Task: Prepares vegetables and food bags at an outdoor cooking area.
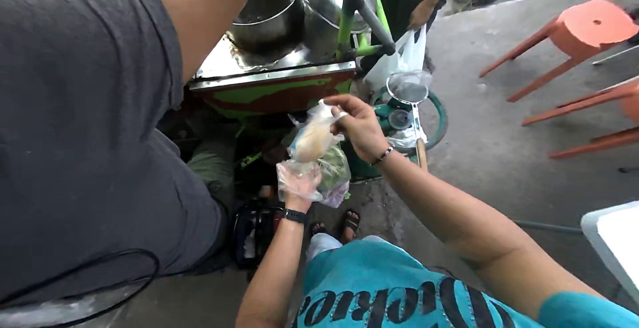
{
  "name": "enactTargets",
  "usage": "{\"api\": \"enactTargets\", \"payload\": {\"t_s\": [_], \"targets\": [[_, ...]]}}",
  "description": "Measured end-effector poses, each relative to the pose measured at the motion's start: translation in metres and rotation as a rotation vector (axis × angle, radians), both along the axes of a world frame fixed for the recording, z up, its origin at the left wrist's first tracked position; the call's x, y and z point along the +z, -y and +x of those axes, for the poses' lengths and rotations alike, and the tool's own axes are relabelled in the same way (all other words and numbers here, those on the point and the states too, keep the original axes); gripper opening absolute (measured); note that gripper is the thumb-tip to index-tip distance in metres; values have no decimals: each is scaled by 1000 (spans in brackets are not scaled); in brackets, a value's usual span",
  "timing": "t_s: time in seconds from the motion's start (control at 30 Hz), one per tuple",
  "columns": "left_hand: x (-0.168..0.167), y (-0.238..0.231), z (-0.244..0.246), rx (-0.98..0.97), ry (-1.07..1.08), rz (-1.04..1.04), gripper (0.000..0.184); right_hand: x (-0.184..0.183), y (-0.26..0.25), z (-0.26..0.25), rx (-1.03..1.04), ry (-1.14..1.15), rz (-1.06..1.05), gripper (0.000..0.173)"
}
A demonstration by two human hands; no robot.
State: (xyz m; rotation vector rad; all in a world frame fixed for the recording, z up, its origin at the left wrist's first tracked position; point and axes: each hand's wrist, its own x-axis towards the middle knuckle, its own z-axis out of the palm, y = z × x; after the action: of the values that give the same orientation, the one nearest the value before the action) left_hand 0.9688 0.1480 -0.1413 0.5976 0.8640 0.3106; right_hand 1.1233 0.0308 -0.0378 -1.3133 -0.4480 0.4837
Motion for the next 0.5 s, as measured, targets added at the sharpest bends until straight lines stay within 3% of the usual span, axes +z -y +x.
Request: {"api": "enactTargets", "payload": {"t_s": [0.13, 0.23, 0.3, 0.4, 0.5], "targets": [[-13, -10, 28, -65, 60, 65, 76, -23, 31, -36, 79, 75, -214, 26], [-16, -18, 42, -119, 70, 236, 70, -49, 37, -54, 286, 163, -270, 26], [-17, -27, 52, -195, 1, 375, 78, -69, 30, -62, 424, 213, -320, 27], [-17, -34, 61, -186, -74, 348, 84, -97, 24, -72, 551, 307, -478, 32], [-14, -38, 51, -120, -151, 439, 65, -113, 31, -85, 596, 341, -568, 32]]}}
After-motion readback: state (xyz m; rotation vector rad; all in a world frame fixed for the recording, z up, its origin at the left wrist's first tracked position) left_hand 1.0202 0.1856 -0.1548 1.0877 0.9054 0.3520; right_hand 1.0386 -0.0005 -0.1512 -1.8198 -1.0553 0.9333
